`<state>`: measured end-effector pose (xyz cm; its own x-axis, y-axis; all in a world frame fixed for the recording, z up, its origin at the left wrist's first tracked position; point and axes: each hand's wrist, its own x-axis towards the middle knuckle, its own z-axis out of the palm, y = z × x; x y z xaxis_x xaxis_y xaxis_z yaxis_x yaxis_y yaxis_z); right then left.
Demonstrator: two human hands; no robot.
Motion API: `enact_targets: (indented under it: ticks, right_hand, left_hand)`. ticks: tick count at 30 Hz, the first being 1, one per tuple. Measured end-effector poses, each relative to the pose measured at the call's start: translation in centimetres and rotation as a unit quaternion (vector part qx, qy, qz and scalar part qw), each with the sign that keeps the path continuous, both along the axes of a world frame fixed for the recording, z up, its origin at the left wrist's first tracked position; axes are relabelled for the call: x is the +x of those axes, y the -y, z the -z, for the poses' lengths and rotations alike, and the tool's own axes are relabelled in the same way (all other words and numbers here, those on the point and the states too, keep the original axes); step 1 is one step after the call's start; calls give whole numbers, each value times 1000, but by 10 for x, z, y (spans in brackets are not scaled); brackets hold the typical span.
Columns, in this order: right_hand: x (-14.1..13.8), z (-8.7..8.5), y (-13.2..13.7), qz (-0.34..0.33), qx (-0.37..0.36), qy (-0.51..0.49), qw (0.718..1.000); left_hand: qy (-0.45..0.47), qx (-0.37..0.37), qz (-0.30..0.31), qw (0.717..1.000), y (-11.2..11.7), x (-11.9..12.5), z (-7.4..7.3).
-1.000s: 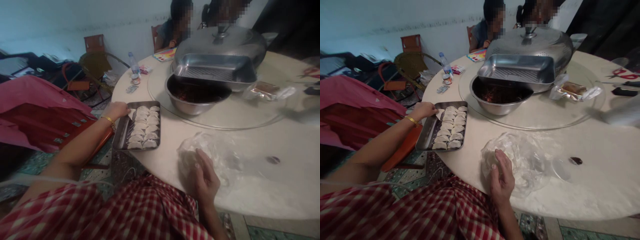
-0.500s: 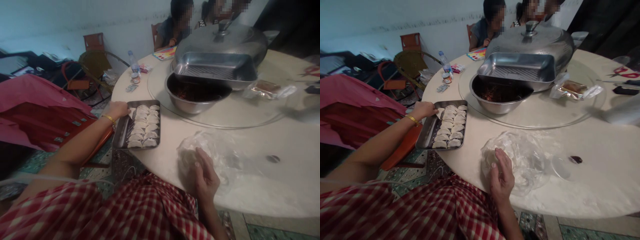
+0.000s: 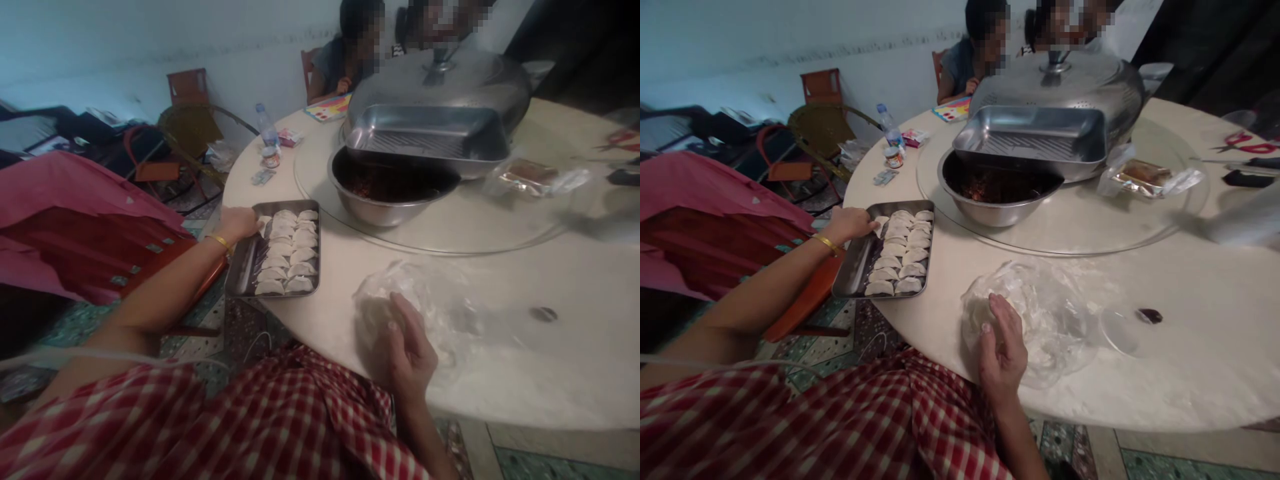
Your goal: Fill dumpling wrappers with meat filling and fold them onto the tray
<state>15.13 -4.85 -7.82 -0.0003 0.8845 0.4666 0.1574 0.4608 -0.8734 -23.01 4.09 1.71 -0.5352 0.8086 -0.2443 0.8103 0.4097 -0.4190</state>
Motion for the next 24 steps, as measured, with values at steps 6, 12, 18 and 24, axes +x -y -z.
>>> enact_targets:
  ticks: [6,12,18,24]
  right_hand:
    - [-1,1,-1,0,0,-5,1000]
    - [-1,-1,-1,3,-2,0,1000]
    - [-1,-3,-2,5,-3,1,1000]
    - [-2,-4,-1,11,-13,-7,1000]
  left_hand:
    - [0,-6,1,1000,1,3,9]
    - [-6,10,9,1000,6,3,13]
    - [1,37,34,999,14,5,16]
    - [18,63,39,997,16,-1,14]
